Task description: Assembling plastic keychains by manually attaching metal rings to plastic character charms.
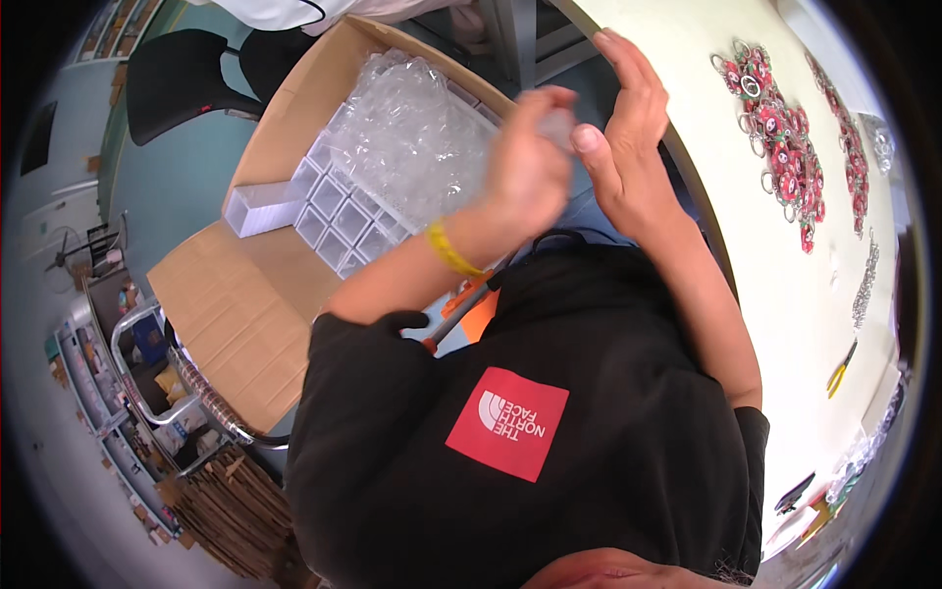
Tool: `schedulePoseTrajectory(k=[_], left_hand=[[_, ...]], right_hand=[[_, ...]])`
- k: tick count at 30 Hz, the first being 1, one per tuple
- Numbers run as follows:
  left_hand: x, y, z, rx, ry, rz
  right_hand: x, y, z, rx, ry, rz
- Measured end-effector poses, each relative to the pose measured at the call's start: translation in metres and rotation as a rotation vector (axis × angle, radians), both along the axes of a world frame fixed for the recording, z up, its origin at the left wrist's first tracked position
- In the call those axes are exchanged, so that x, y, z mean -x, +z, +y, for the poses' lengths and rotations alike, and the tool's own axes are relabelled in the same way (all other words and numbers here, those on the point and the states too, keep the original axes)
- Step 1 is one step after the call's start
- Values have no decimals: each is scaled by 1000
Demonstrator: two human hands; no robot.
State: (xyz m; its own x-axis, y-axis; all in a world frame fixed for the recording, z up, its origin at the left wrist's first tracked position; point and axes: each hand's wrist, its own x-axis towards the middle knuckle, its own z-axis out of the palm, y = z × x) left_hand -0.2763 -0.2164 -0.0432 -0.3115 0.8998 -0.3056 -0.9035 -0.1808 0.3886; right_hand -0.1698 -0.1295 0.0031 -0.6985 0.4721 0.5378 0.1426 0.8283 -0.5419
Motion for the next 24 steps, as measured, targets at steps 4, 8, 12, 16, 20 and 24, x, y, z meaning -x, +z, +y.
schedulePoseTrajectory(k=[4, 8, 12, 16, 20, 24], left_hand=[[114, -32, -49, 304, 250, 588], [201, -110, -107, 712, 183, 1626], [216, -155, -118, 775, -112, 1575], [218, -180, -122, 880, -161, 2083], [222, -163, -111, 721, -22, 2260], [165, -92, -56, 658, 196, 2257]], right_hand=[[-28, 10, -5, 318, 89, 64], [-88, 29, -1, 429, 37, 32], [-148, 40, -5, 348, -110, -134], [-207, 52, 3, 187, -190, -242], [-259, 47, 33, 47, -421, -303], [-292, 28, 72, -44, -637, -355]])
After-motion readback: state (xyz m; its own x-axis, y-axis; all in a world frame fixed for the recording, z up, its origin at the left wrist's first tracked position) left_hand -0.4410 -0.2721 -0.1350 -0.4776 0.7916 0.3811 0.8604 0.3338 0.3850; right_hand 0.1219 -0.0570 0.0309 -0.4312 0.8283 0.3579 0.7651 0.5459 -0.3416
